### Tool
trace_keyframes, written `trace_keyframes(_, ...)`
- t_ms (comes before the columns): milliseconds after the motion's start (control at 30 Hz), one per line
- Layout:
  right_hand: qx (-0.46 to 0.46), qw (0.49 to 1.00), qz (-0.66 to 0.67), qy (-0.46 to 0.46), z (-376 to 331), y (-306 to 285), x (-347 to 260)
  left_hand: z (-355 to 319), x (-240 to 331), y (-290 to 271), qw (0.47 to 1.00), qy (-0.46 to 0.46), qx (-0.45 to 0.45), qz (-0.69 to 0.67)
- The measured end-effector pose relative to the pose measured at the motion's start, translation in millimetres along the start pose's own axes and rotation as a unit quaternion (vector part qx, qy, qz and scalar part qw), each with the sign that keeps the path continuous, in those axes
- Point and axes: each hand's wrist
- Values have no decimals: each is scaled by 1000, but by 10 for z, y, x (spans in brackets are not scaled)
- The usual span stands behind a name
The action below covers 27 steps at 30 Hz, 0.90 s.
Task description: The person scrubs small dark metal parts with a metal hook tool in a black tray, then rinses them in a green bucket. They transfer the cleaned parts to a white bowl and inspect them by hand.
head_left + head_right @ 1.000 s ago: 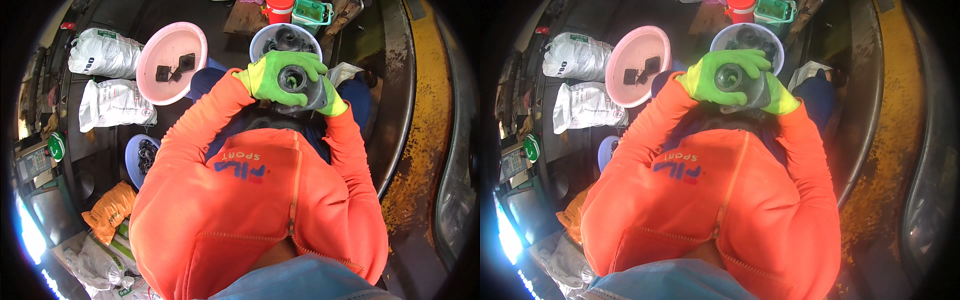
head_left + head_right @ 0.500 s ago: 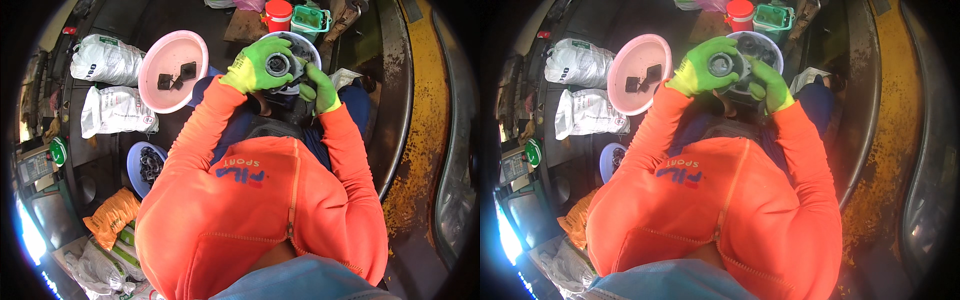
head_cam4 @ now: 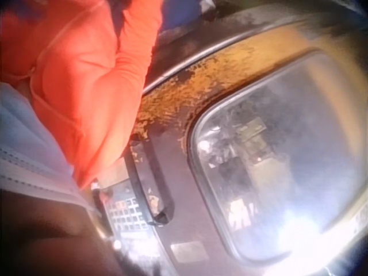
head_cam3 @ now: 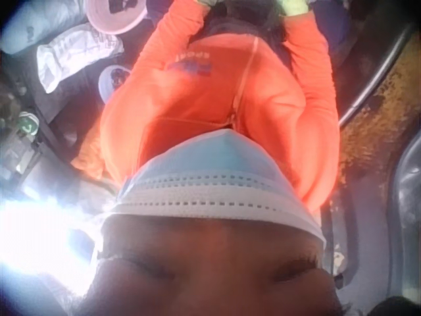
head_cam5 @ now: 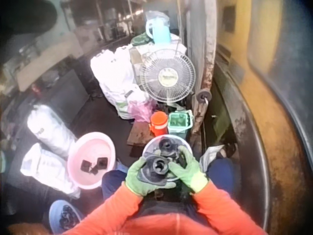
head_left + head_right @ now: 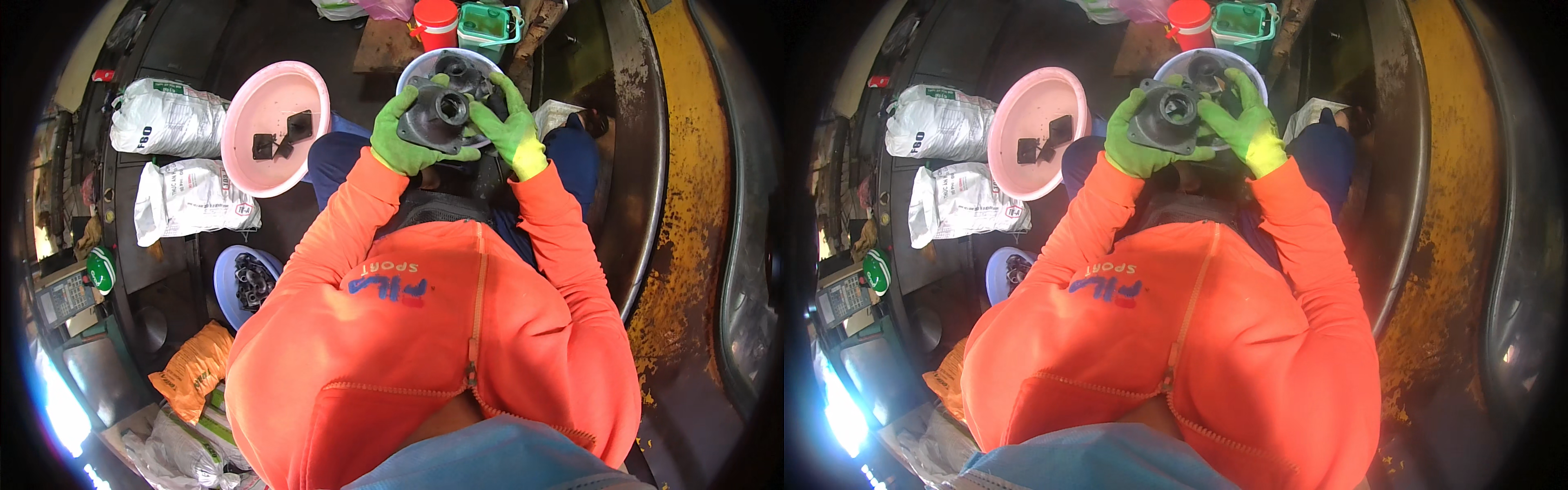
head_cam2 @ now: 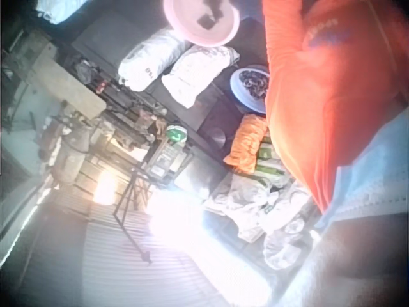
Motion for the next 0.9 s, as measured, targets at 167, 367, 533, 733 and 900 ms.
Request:
trace_keyframes(167, -112, 980, 0, -164, -42, -173, -43, -50, 156, -20, 994, -37, 43, 92)
trace_keyframes(367, -160, 908, -159, -352, 0, -192, -140, -86, 129, -39, 985, -73, 59, 142)
trace_keyframes(533, -171, 910, -196, -323, -34, -203, -167, -103, 138, 4, 986, -53, 95, 126)
trace_keyframes(733, -170, 923, -164, -304, -87, -125, -132, -80, 171, 43, 984, 49, 121, 118)
trace_keyframes(900, -147, 953, -108, -243, -152, -51, -59, -62, 144, 43, 970, 140, 84, 178)
Point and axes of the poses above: each hand's wrist, its own z-axis towards the middle knuckle, its own y-axis out of the palm, x = y × z, and after that the axes turned 13 degrees about -y, right-handed
